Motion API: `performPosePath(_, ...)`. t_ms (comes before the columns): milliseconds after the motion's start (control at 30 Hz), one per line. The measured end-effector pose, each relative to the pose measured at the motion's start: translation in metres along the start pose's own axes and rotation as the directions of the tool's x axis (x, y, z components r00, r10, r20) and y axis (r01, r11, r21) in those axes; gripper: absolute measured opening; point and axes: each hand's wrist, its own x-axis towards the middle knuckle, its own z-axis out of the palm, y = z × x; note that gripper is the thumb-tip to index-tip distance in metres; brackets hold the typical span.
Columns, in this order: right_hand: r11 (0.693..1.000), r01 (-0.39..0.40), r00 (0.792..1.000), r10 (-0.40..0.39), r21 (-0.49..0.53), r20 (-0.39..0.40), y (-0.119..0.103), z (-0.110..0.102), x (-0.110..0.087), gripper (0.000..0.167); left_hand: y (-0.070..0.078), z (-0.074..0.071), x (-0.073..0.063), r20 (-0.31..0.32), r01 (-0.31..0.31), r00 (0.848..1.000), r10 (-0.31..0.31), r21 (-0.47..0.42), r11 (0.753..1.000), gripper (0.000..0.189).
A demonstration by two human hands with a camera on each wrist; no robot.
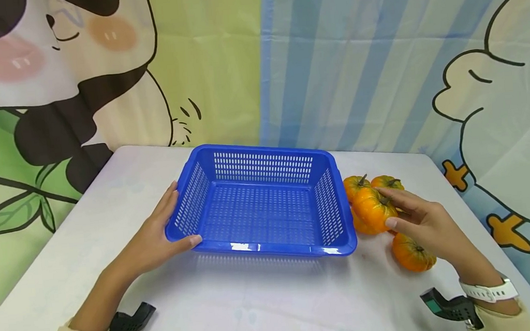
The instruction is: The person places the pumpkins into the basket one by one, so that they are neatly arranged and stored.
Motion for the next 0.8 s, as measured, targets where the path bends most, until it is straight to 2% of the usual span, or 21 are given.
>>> performPosePath(367, 0.999, 0.015, 1.000, -0.015, 0.044, 0.006, -0.020, 0.004, 0.026, 0.055, 0.002, 0.000, 0.000, -0.005, -0.009, 1.000, 0.009, 0.003, 1.000, 0.111)
performPosePath(633, 0.989, 0.108, 0.993, -0.113, 0.098, 0.043, -0.032, 0.001, 0.055, 0.057, 0.000, 0.000, -0.001, -0.004, -0.022, 1.000, 0.022, 0.004, 1.000, 0.108)
performPosePath(800, 0.986, 0.100, 0.990, -0.112, 0.134, 0.087, -0.040, 0.004, 0.073, 0.055, 0.000, 0.001, -0.001, -0.005, -0.021, 1.000, 0.021, 0.000, 1.000, 0.109)
